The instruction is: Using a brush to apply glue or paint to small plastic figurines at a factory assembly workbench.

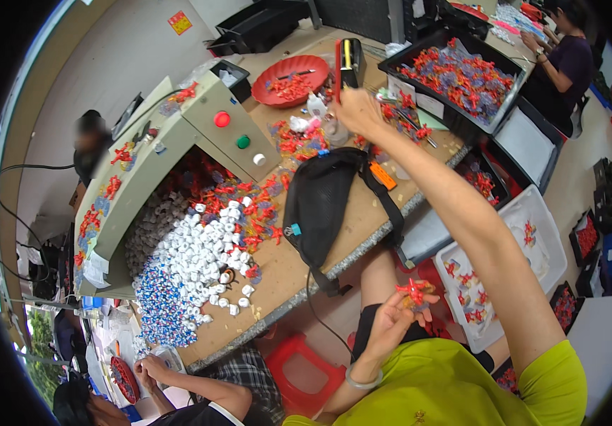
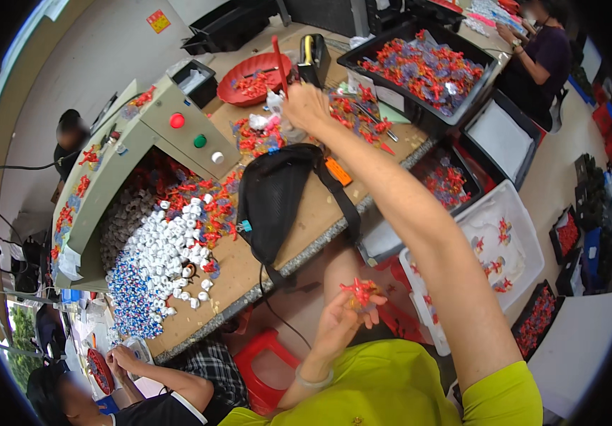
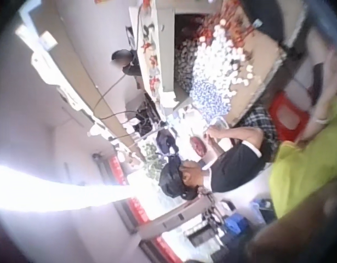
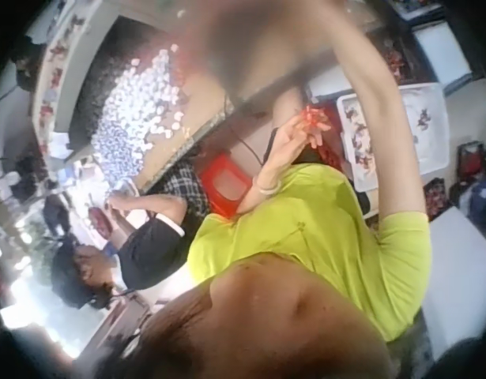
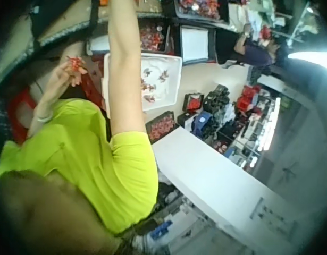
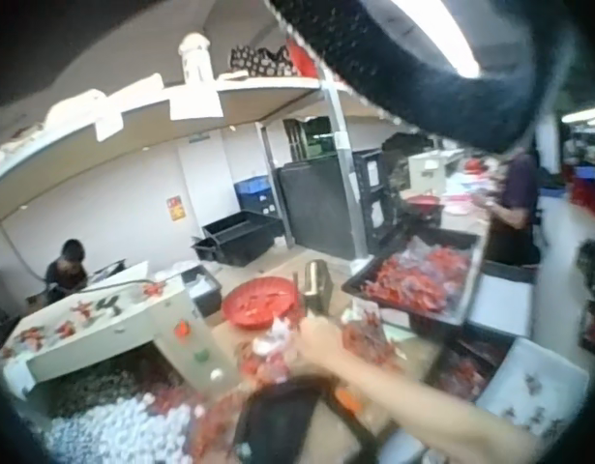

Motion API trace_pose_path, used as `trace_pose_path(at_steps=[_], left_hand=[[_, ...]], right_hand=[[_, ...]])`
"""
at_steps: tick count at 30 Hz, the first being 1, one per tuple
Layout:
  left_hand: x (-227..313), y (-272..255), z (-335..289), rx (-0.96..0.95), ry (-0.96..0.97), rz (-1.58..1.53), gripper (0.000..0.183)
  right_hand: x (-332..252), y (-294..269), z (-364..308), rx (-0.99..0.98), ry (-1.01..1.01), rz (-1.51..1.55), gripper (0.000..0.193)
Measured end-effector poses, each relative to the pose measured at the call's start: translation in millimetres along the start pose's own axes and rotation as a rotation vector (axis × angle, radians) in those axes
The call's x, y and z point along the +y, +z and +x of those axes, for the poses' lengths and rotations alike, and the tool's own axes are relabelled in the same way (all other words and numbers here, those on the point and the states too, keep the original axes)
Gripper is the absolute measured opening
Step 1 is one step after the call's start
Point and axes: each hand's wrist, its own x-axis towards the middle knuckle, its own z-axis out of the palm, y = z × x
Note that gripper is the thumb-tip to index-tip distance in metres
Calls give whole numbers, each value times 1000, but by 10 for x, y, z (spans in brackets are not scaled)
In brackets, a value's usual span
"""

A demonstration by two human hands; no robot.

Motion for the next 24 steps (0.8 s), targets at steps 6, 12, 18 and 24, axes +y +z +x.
trace_pose_path(at_steps=[6, 12, 18, 24], left_hand=[[-46, 30, 93, -67, 28, -163, 51], [-324, 345, 324, -204, -189, -239, 50], [-603, 793, 414, -286, -444, -51, 68], [-816, 990, 422, -406, -532, -46, 54]], right_hand=[[-171, -1483, -1222, 86, -223, 678, 16], [588, -2481, -2962, 60, 30, 763, 16], [984, -2958, -3827, 99, 155, 775, 17], [1028, -3133, -4378, 342, 258, 764, 16]])
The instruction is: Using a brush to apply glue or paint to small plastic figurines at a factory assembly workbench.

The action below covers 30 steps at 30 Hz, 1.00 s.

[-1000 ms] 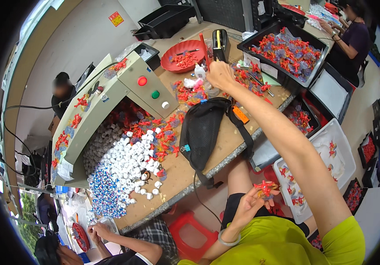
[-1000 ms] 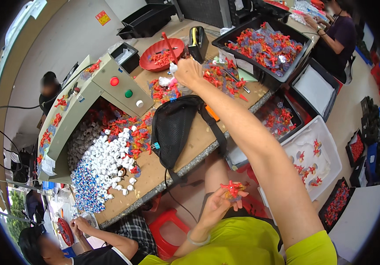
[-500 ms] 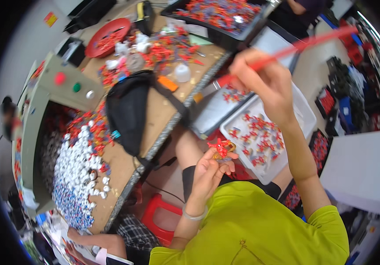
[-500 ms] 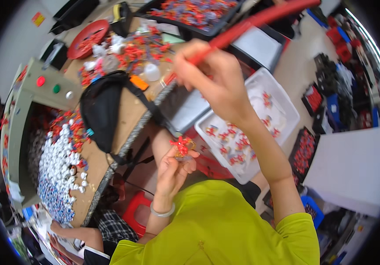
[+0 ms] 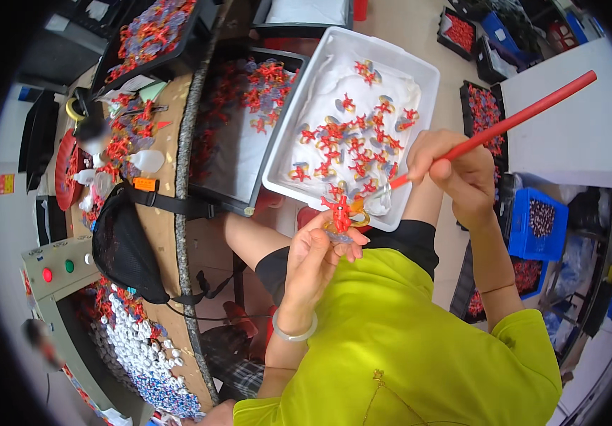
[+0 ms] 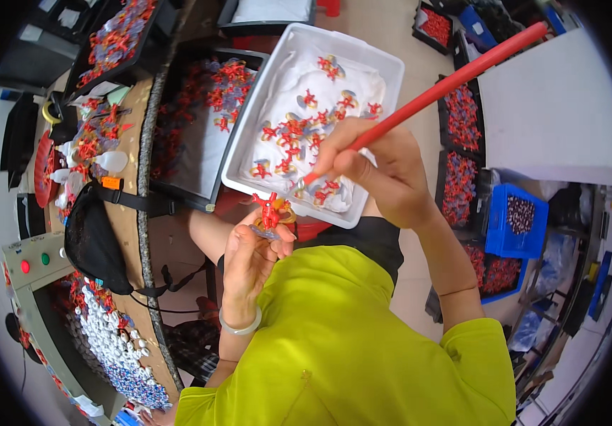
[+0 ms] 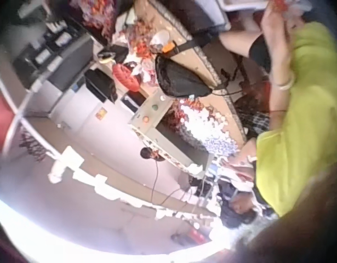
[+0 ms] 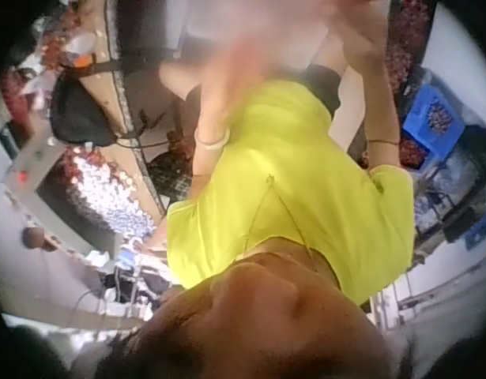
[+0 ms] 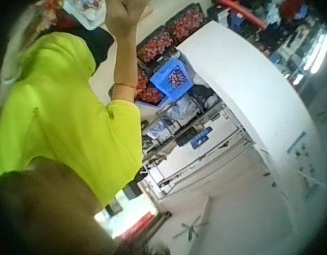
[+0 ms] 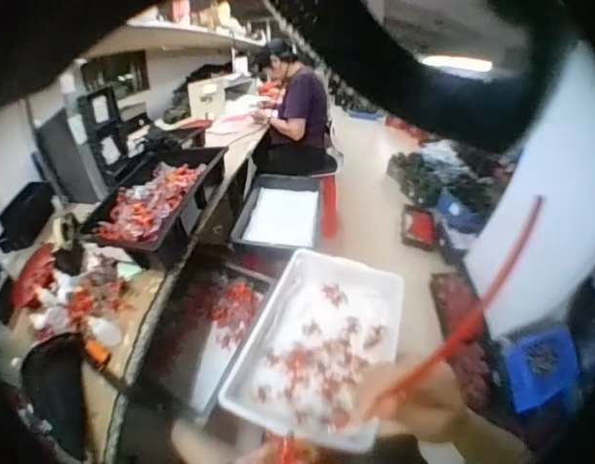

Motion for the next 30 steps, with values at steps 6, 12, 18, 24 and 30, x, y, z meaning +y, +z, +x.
trace_pose_path(at_steps=[6, 12, 18, 24, 30], left_hand=[[-130, 88, 8, 20, -62, 37, 52], [-210, 171, 1, 73, 51, 238, 52], [-273, 184, -17, 103, 142, 239, 55], [-292, 196, -15, 154, 116, 277, 58], [-263, 265, -5, 259, 202, 415, 59]], right_hand=[[-53, -157, -188, -36, -128, -301, 18], [-84, -94, -237, 41, -110, -330, 12], [-47, 81, -325, -34, -197, -425, 5], [-70, 206, -448, 65, -184, -379, 5], [-85, 155, -500, -12, -198, -439, 5]])
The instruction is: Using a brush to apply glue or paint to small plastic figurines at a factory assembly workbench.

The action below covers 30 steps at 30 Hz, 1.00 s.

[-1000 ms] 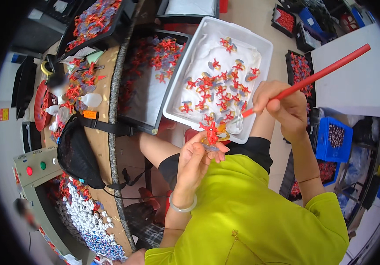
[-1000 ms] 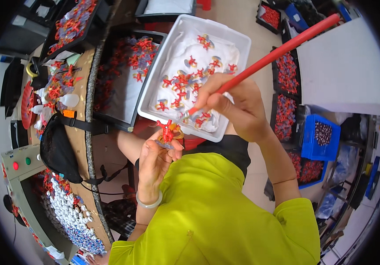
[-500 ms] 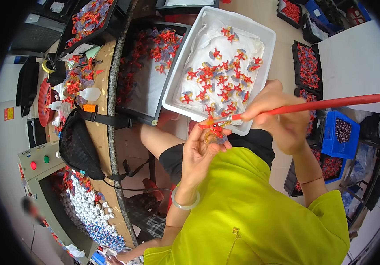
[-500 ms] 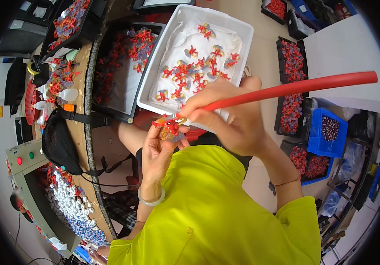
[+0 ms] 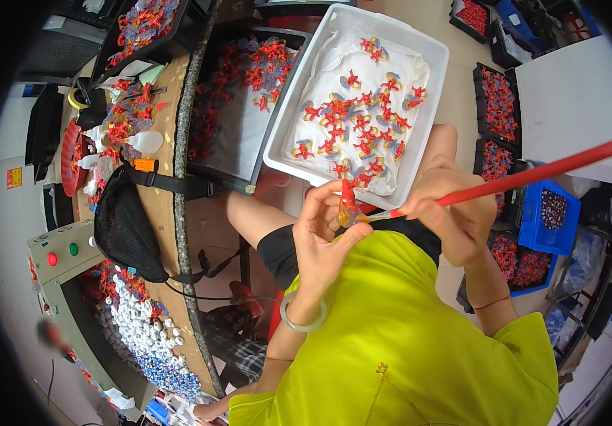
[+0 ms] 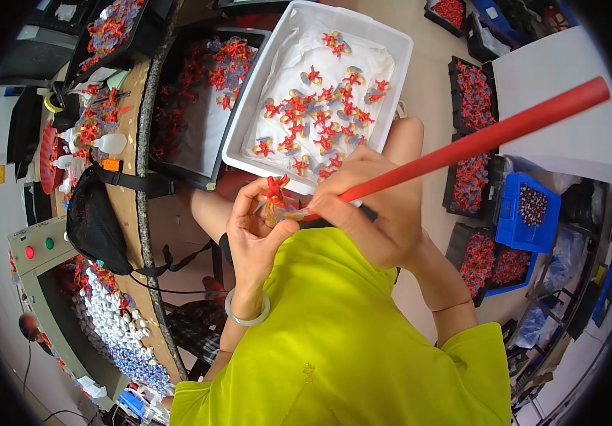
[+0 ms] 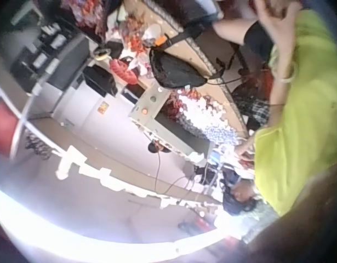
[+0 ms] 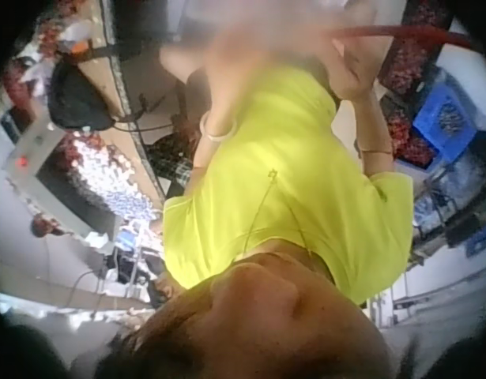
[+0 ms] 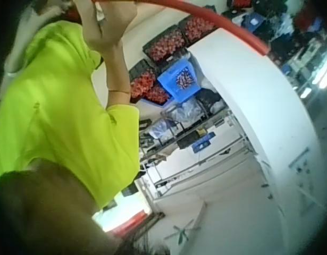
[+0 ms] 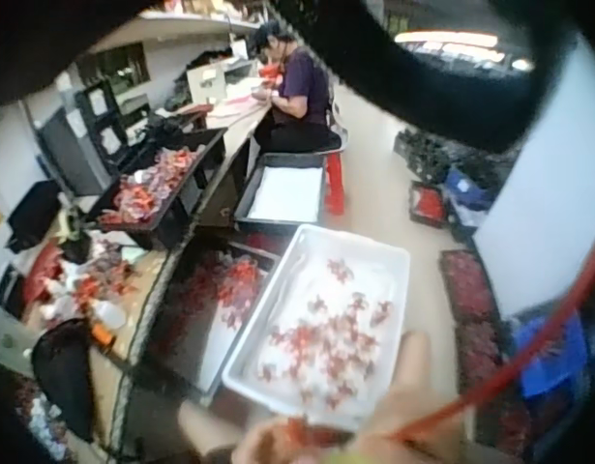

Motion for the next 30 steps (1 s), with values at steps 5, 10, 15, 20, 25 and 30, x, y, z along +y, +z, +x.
trace_pose_path(at_steps=[5, 10, 15, 20, 25, 30], left_hand=[[-33, -6, 21, 158, 209, 518, 55], [-36, 3, 32, 175, 471, 977, 64], [-35, 23, 27, 191, 237, 141, 74], [-133, -280, -16, -57, -79, -175, 55], [-45, -234, 2, 60, 15, -72, 49], [-11, -203, -2, 101, 72, -9, 50]], right_hand=[[15, 179, -37, 282, 280, 260, 5], [163, 582, -159, 253, 517, 508, 8], [330, 610, -199, 304, 469, 544, 10], [292, 522, -136, 130, 475, 424, 8], [165, 216, -35, 186, 231, 373, 25], [76, 173, -26, -10, 118, 245, 27]])
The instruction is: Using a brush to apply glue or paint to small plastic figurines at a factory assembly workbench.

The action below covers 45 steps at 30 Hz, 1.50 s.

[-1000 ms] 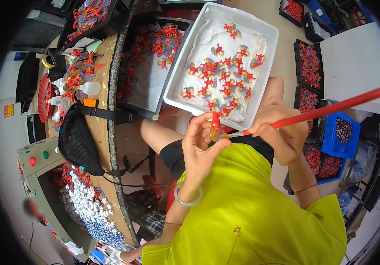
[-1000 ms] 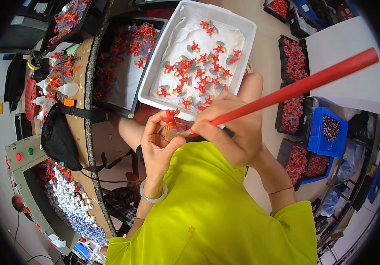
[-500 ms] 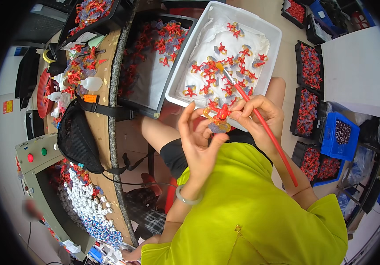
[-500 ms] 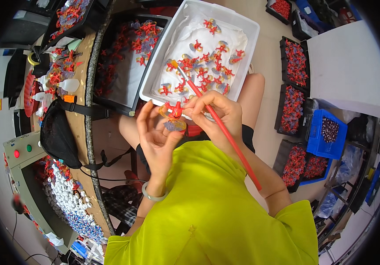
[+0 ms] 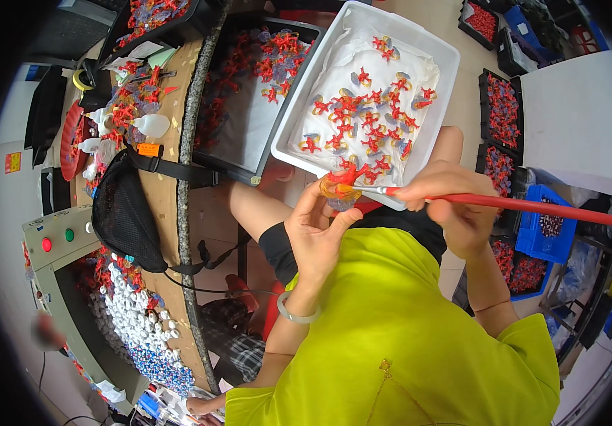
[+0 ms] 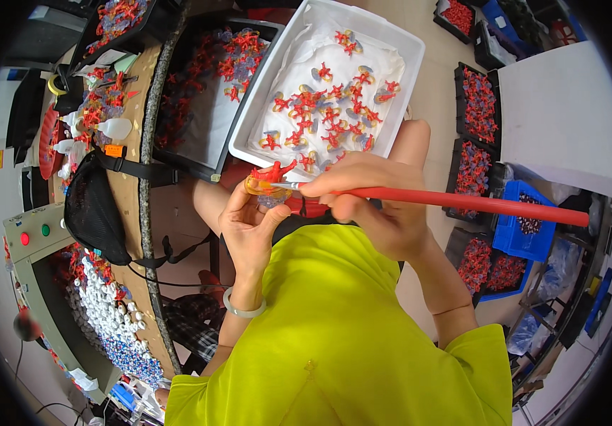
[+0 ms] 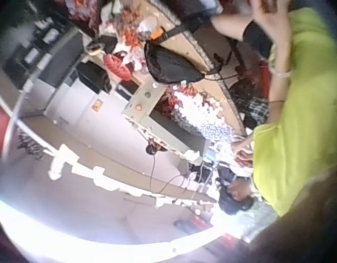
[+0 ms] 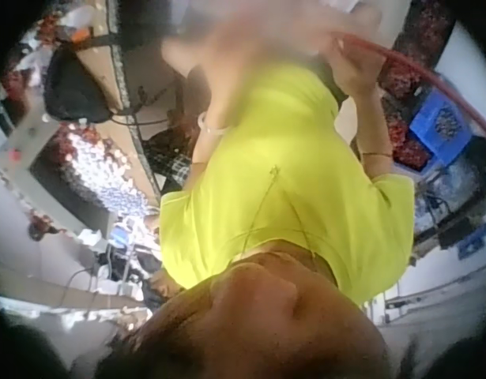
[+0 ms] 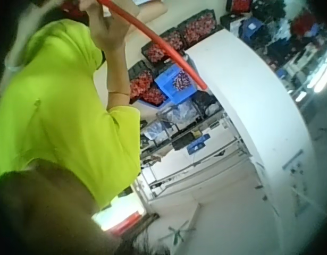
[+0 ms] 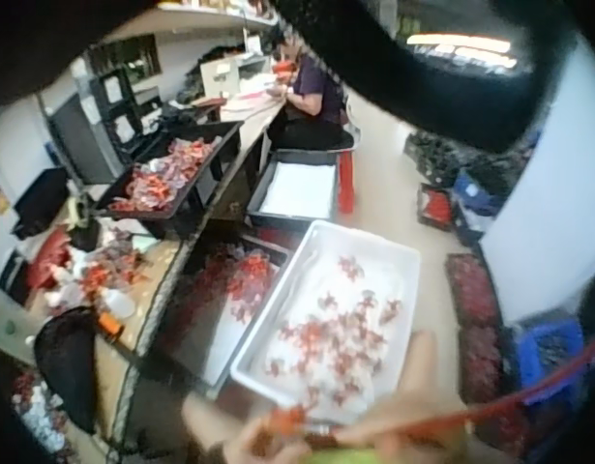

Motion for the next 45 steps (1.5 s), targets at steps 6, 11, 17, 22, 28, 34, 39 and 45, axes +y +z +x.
trace_pose_path(at_steps=[6, 11, 17, 22, 28, 34, 39, 45], left_hand=[[-1, -11, -6, 15, -1, 52, 50], [33, 0, -11, -9, 64, 133, 49], [98, 21, -34, -14, -21, -29, 49], [133, 50, -32, -28, 2, -12, 50], [94, 55, -17, -10, 82, 148, 51], [71, 86, -16, 31, 196, 407, 50], [106, 116, 10, 78, 230, 405, 48], [44, 66, -9, 14, 95, 149, 55]], right_hand=[[-42, -27, 81, -7, -83, -156, 13], [-84, 29, 130, -56, -95, -116, 20], [-101, 23, 128, 5, -108, -112, 24], [-173, 63, 176, 13, -182, -120, 19], [-147, 62, 185, 3, -176, -153, 19], [-178, 35, 190, 7, -180, -188, 21], [-164, -20, 142, -35, -124, -221, 19], [-134, -50, 164, -22, -166, -154, 24]])
